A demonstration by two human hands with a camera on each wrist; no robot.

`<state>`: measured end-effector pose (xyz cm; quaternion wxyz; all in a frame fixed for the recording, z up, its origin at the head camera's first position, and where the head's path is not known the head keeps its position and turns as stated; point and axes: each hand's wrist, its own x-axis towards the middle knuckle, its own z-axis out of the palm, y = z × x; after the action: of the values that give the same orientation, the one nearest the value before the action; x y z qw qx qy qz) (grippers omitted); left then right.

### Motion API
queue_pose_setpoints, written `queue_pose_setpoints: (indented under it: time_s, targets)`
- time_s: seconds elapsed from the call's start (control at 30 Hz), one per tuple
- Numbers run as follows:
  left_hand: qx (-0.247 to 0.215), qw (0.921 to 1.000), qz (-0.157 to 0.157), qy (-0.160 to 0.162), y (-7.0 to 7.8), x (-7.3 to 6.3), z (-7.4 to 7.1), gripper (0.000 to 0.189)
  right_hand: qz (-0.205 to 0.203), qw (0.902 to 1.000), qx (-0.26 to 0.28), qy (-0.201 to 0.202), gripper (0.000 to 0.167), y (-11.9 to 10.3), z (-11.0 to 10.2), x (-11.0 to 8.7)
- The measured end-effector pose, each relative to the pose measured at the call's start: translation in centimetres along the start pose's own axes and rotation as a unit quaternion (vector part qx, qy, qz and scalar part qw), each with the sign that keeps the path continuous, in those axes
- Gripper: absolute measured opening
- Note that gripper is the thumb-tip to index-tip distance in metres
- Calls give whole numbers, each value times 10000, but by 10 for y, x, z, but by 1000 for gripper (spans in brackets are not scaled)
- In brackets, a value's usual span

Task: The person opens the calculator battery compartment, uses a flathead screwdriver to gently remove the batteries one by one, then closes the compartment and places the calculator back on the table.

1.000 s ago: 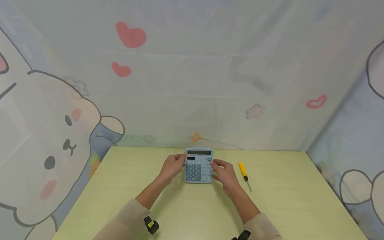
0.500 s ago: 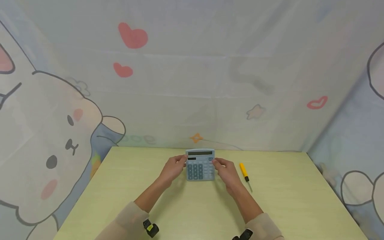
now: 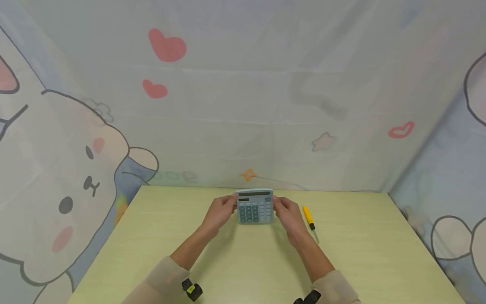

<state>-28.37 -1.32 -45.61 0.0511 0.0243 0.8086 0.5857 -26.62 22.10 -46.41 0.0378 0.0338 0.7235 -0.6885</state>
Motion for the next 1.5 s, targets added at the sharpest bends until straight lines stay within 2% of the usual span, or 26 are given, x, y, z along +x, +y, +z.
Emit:
queue_pose_setpoints:
  time_s: [0.53,0.77,1.2,1.5]
  targets:
    - [-9,9999,-116,-19,6,-4,-2,58,-135,9998,-46,169,58,1,-1,-7]
    - [-180,9998,97,-42,4,-2,-6,51,-160,9994,6,310,56,-1,0,-9]
    - [-560,9983,188,-24,-1,0,-5,45,-152,9969,-115,763,62,-2,0,-14]
    - [-699,9974,134,-89,-3,-3,-6,36,-76,9969,-188,763,49,-1,-1,-15]
